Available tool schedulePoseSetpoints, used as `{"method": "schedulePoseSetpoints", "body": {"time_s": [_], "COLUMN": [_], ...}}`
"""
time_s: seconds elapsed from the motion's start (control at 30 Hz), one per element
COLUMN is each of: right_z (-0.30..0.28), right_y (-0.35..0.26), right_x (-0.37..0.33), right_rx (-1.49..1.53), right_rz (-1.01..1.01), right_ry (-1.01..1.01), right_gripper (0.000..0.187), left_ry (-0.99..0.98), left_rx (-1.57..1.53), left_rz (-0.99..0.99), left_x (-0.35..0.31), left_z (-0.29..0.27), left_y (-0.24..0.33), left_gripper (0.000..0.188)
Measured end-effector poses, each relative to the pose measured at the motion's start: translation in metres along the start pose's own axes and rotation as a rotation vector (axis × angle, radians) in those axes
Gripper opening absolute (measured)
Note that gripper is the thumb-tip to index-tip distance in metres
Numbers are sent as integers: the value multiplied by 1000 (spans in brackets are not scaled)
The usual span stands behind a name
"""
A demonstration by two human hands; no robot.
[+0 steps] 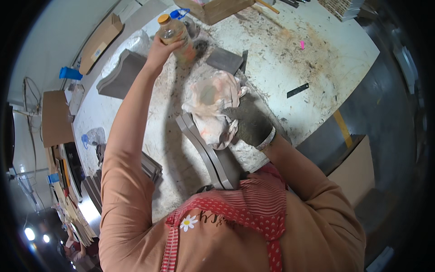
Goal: The person wipes the edges and flat surfaces of wooden panels with a cloth, applying liquid from a bottle to the cloth periodically. They handle the panels one at a time, wiping both sides before stacking them on the workbench.
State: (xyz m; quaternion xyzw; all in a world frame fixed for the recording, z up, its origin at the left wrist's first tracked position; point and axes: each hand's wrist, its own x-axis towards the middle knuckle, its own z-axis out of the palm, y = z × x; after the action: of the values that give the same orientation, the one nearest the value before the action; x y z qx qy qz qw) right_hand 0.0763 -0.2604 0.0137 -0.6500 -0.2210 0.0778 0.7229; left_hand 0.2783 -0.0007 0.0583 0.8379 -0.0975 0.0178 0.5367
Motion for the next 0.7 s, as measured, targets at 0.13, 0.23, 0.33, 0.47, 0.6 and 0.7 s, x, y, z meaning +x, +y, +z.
{"method": "schedulePoseSetpoints", "body": {"time_s": [0.13,0.23,0.33,0.47,0.6,0.7], "right_z": [1,4,-10,0,-23,-10], "right_y": [-3,8,3,-34,-38,-76], "right_x": [1,6,4,14,17,18], "right_rx": [-288,-311,-261,-253,-634,-18], "right_rz": [17,-28,-24,-142,-419,168], "right_ry": [-11,7,15,-41,-254,-13], "right_gripper": [28,29,33,33,39,39], "left_ry": [118,142,359,223,-110,63], "left_rx": [-122,40,-208,-645,-842,-849], "left_rz": [-86,77,-138,-236,-380,-395], "left_x": [6,-12,-58,-156,-200,-193], "left_z": [2,1,23,37,55,59], "left_y": [-25,-30,-7,-11,21,34], "left_gripper": [86,92,73,51,61,61]}}
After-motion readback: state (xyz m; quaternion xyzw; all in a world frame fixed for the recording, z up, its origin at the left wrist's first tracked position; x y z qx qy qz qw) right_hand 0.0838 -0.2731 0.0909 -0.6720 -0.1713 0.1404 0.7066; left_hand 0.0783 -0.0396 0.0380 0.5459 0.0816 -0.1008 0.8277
